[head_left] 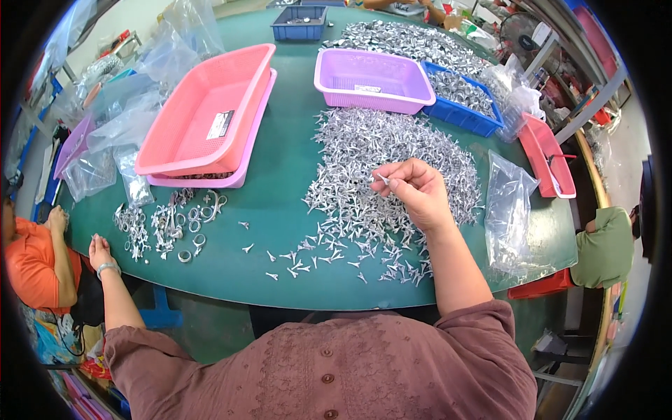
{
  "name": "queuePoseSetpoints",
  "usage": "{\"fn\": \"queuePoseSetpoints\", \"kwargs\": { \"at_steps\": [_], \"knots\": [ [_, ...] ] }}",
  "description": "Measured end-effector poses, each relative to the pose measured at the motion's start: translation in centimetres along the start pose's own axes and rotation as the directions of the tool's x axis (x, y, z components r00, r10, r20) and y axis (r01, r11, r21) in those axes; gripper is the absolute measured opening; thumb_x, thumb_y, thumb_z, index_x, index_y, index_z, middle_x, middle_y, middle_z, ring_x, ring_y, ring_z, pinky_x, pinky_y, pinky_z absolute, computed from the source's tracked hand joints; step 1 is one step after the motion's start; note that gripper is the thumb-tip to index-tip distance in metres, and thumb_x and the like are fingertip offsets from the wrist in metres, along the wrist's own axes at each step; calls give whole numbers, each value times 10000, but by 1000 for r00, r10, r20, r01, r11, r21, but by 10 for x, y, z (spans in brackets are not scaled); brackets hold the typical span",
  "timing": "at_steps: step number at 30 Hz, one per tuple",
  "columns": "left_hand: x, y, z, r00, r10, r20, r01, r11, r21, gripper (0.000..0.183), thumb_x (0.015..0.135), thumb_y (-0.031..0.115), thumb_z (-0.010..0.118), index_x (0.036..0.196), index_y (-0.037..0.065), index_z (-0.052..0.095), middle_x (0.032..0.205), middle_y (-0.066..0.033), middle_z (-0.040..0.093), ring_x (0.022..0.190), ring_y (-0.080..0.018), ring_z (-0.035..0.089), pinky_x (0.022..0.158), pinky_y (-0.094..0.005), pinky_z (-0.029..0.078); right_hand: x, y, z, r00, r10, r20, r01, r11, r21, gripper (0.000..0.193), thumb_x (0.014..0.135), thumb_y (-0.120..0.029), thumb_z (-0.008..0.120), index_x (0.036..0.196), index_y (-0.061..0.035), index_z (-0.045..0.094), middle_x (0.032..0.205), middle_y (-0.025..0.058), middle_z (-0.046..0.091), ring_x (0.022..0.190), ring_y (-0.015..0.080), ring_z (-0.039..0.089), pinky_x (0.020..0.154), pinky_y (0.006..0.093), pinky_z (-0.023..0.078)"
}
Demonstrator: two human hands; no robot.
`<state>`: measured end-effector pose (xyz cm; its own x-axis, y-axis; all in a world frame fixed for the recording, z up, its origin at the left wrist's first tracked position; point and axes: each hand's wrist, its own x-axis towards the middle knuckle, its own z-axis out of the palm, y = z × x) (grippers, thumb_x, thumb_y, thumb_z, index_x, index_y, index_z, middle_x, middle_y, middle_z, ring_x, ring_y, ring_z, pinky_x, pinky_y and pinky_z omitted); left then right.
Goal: The person sorts and handles small metal pieces by hand on a workbench, holds a mobile phone inside a plastic bag with another worker, and sorts through metal pieces on the table.
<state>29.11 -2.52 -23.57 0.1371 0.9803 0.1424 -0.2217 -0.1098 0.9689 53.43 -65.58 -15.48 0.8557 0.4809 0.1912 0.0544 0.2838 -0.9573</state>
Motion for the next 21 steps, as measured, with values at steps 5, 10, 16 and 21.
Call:
{"fn": "queuePoseSetpoints", "kwargs": {
  "at_steps": [5, 10, 16, 21],
  "knots": [
    [5, 0, -3, 999, 19, 40, -21, 998, 55, 239, 823, 73, 612, 1039, -10, 553, 850, -50, 587, 688, -109, 541, 606, -196, 468, 2, 2, -2, 999, 33, 18, -33, 999, -10, 25, 794, -1, 573, 796, 22, 563, 971, 155, 599, 806, 193, 620, 727, 287, 495],
    [-14, 32, 9, 996, -31, 84, 22, 994, 107, 220, 822, 127, 628, 1002, 13, 569, 791, -32, 584, 657, -102, 532, 580, -207, 437, 2, -2, -1, 996, 77, 41, -74, 995, -67, 22, 776, 24, 583, 789, 17, 567, 944, 121, 590, 789, 166, 612, 725, 269, 502],
    [-170, 76, 69, 778, -6, 628, -195, 948, 251, 91, 813, 45, 593, 900, 29, 614, 834, -4, 600, 672, -61, 518, 581, -186, 417, -5, -6, 19, 950, 101, 295, 68, 857, -511, 27, 757, -14, 604, 781, -6, 613, 749, 3, 578, 667, 71, 516, 597, 216, 420],
    [-334, 106, 108, 96, 185, 978, -745, 665, -53, 138, 701, -1, 620, 828, 53, 623, 774, -105, 575, 692, -251, 563, 612, -296, 457, -39, -7, 41, 799, 28, 601, 430, 671, -603, 71, 688, -6, 623, 747, -44, 611, 751, 63, 571, 706, 222, 569, 621, 312, 458]
  ]
}}
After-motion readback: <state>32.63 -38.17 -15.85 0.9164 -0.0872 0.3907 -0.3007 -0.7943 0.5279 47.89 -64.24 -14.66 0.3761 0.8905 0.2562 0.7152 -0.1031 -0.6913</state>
